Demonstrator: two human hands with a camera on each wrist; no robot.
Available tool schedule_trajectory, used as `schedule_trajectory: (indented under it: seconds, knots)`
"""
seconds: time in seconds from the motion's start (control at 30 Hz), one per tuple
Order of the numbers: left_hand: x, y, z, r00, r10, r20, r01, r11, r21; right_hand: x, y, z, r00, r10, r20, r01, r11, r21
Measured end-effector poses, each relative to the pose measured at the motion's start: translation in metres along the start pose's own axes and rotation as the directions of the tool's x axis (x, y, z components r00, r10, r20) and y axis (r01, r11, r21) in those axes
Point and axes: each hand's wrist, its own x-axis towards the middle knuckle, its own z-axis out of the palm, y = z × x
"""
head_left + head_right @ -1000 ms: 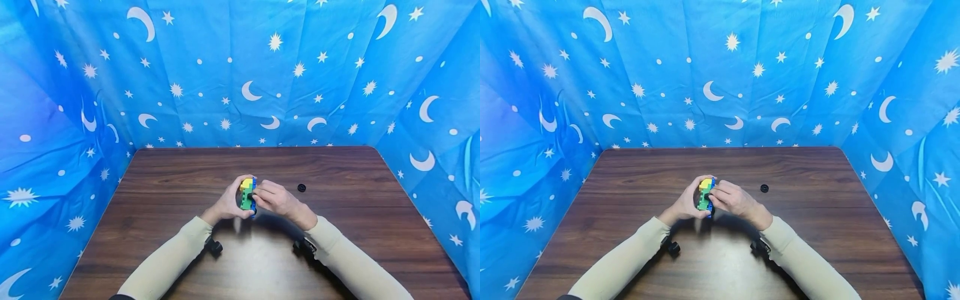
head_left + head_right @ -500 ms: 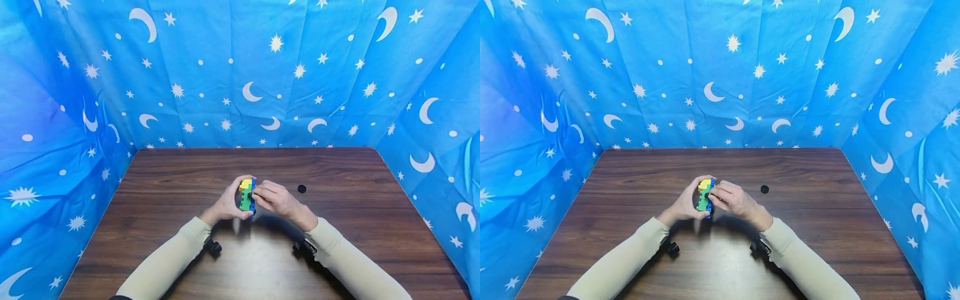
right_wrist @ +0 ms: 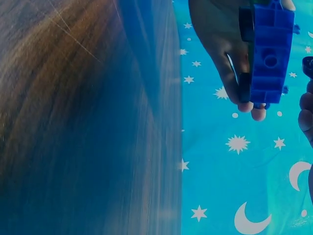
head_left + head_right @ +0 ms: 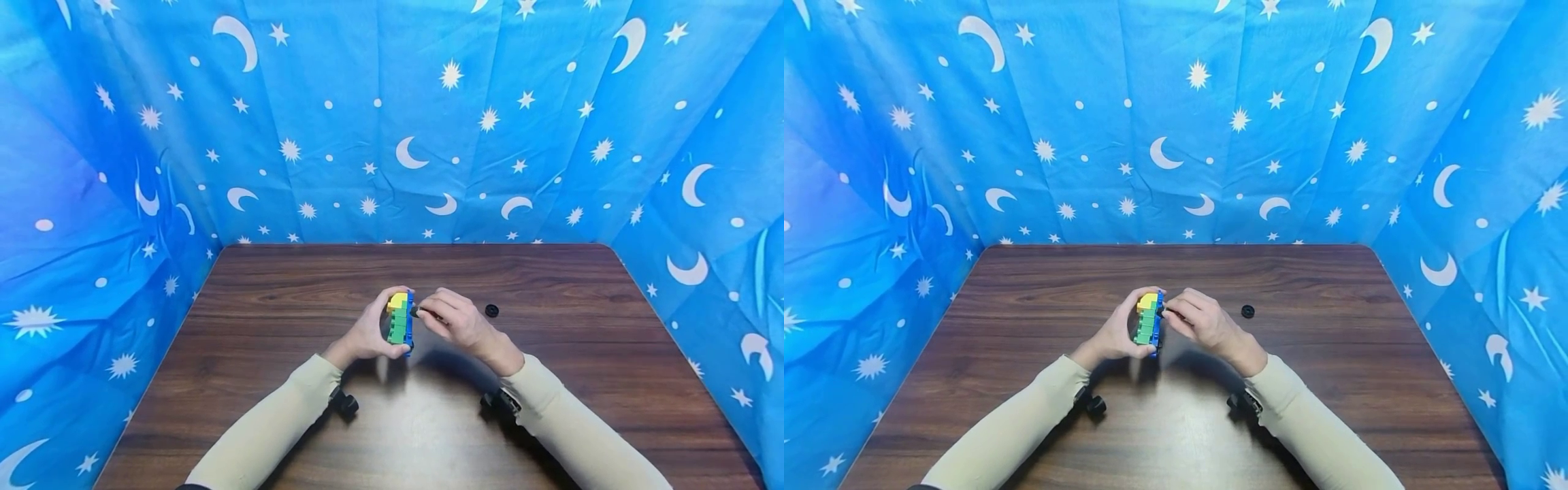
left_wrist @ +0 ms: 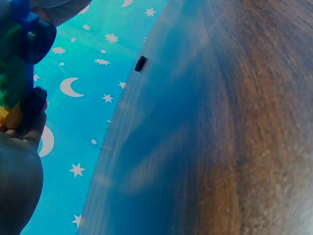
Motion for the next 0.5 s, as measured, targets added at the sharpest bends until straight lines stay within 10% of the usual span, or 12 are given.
schedule_trajectory:
  seconds: [0.5]
  knots:
    - [-0.001, 0.006, -0.003, 0.999, -0.037, -0.011, 0.037, 0.998, 0.047, -0.004, 0.014, -0.014, 0.998, 0.058, -0.031, -0.060, 0.995, -0.074]
